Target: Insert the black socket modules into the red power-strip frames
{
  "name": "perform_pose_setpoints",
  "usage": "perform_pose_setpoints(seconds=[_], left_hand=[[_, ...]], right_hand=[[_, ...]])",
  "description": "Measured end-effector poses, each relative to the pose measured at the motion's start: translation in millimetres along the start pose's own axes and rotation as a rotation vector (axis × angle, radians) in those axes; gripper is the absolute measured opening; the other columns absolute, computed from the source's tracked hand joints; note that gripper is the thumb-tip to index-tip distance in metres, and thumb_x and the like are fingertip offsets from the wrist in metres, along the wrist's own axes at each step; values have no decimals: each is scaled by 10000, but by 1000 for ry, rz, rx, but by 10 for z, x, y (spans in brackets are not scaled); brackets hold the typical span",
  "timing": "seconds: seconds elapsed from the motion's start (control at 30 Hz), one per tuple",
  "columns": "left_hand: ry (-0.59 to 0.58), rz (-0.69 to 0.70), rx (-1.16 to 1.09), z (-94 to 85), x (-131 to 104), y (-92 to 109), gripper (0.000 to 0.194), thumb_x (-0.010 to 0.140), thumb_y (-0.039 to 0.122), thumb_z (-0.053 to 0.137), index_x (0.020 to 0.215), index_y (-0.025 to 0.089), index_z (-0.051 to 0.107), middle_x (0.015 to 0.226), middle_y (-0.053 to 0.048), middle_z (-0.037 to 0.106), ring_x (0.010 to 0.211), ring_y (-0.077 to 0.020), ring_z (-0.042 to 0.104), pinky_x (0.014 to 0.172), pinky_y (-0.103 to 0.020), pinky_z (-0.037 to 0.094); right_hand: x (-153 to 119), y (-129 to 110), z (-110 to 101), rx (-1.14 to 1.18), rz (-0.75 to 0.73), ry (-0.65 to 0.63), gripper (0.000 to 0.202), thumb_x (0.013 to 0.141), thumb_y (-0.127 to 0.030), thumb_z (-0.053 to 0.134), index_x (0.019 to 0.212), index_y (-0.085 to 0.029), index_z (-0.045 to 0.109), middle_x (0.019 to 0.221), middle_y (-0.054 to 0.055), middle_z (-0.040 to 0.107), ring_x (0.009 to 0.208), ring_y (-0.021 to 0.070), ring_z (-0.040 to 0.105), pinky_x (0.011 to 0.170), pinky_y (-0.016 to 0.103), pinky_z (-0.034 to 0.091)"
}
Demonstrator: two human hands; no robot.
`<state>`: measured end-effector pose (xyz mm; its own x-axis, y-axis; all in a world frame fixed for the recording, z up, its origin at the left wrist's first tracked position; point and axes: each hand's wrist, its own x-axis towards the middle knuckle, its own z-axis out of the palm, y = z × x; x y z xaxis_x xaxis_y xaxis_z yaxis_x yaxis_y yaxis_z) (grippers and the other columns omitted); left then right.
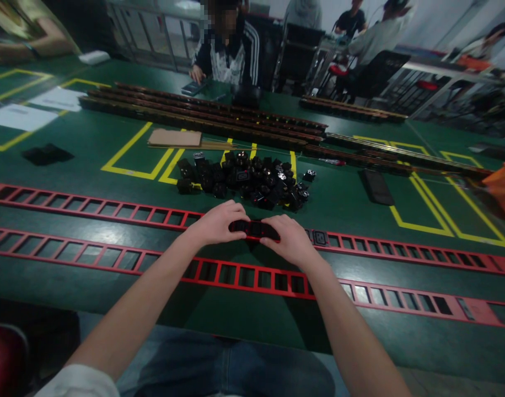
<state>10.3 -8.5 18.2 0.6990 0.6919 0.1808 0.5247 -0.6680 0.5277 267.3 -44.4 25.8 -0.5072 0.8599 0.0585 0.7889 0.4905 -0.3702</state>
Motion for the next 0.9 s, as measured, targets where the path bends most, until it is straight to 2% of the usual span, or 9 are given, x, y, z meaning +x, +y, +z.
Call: perform_pose_setpoints(seconds=[0.2,0.3,0.37,0.47,0.57,0.67,0.77,0.9], left_hand=[[0,-3,35,4,-5,-10,317,862,355,733,1139,205,698,1087,-77,607,1029,-247,568,884,-401,509],[9,-30,107,-13,-2,25,335,889,415,691,1148,203,695,1114,-85,612,1031,-258,567,898,-424,512],[108,-121,205,-21,-5,33,376,912,442,648,1207,209,671,1238,-105,595,1125,-294,544,966,-474,495],[300,-332,319,-18,-28,-16,455,945,372,588,1362,193,571,1472,-146,487,1308,-364,452,1062,-561,441],[351,-451,332,-8,-66,-111,438,956,286,540,1377,166,543,1557,-176,420,1371,-408,404,1065,-624,432],[324,-473,310,-8,-88,-182,325,949,233,526,1261,177,597,1496,-159,495,1331,-404,455,1033,-623,464],[334,-464,274,-5,-86,-206,316,918,241,588,1227,181,595,1329,-136,571,1224,-351,540,1014,-557,506],[365,-470,219,34,-85,-224,374,898,290,642,1256,193,595,1226,-106,526,1089,-279,617,964,-462,557]], right_hand=[[-3,-1,-1,2,-4,2,394,901,-361,708,1262,-222,634,1223,84,700,1119,279,608,928,441,489],[1,-1,6,-7,2,2,400,899,-363,709,1267,-225,635,1225,89,698,1122,283,607,929,447,488],[2,0,9,-9,0,6,405,899,-364,708,1272,-225,633,1233,89,696,1129,285,603,938,450,487],[1,4,9,2,-8,7,401,905,-361,702,1275,-223,632,1225,85,699,1119,278,606,943,448,489],[-2,6,5,4,-16,7,396,911,-363,696,1278,-228,631,1224,82,700,1119,277,609,953,453,490],[-6,2,1,6,-16,6,396,915,-365,694,1280,-229,629,1233,81,697,1125,280,608,953,459,496],[-11,-4,-2,6,-13,10,395,913,-358,698,1275,-218,630,1227,81,700,1119,280,608,951,460,500],[-14,-12,-10,6,-11,8,395,912,-358,698,1275,-218,629,1232,74,700,1125,283,604,957,462,498]])
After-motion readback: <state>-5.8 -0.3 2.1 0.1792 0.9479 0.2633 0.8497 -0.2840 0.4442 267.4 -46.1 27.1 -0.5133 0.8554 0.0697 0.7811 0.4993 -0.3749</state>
